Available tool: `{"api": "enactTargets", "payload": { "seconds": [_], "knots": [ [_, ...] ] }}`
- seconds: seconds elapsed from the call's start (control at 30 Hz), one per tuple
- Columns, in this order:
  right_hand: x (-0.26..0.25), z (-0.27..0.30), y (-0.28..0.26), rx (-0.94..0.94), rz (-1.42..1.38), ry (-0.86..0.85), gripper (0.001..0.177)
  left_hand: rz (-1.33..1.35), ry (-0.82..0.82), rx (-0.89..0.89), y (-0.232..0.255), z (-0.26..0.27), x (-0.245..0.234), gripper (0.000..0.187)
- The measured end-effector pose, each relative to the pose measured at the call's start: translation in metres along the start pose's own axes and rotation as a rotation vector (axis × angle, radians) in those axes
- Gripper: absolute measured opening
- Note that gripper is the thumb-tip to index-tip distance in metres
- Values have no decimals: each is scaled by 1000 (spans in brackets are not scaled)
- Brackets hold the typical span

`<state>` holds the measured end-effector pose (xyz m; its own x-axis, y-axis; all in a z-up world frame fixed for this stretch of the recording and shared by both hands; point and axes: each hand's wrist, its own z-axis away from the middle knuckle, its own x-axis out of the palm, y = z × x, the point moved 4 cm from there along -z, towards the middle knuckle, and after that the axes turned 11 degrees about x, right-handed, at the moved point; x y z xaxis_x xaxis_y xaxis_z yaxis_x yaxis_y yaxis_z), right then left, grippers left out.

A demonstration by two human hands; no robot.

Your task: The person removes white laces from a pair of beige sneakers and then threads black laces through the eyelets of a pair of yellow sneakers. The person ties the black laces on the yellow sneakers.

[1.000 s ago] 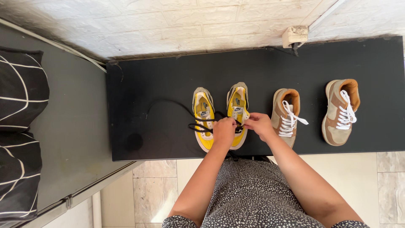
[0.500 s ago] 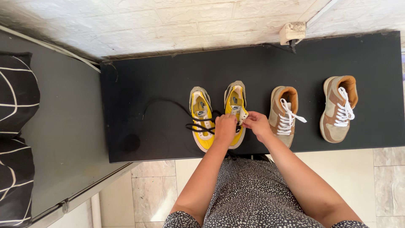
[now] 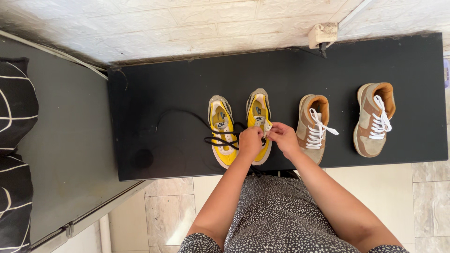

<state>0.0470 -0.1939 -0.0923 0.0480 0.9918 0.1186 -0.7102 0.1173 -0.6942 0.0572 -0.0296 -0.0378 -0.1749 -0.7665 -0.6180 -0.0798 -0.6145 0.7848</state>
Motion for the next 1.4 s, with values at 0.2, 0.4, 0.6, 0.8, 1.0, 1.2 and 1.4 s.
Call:
{"api": "enactTargets", "payload": {
  "seconds": [0.2,0.4,0.6,0.8,1.0,1.2,1.4],
  "knots": [
    [0,7,-14,-99,135,-98,35,150,14,-285,-4,1,6,9],
    [9,25,-25,-200,629,179,19,-134,28,200,24,-6,-21,34],
    [4,12,-27,-199,208,-76,28,-165,-223,340,52,-6,-38,83],
    [-23,21,-72,-156,104,25,23,-176,-252,197,42,-8,-27,59],
    [20,47,-80,-301,1163,135,27,91,-208,99,18,-15,-22,58],
    [25,36,-54,-375,976,131,21,91,-332,79,9,-16,-30,57],
    [-51,64,-112,-261,163,6,28,-5,-449,67,16,-19,-38,64]
  ]
}}
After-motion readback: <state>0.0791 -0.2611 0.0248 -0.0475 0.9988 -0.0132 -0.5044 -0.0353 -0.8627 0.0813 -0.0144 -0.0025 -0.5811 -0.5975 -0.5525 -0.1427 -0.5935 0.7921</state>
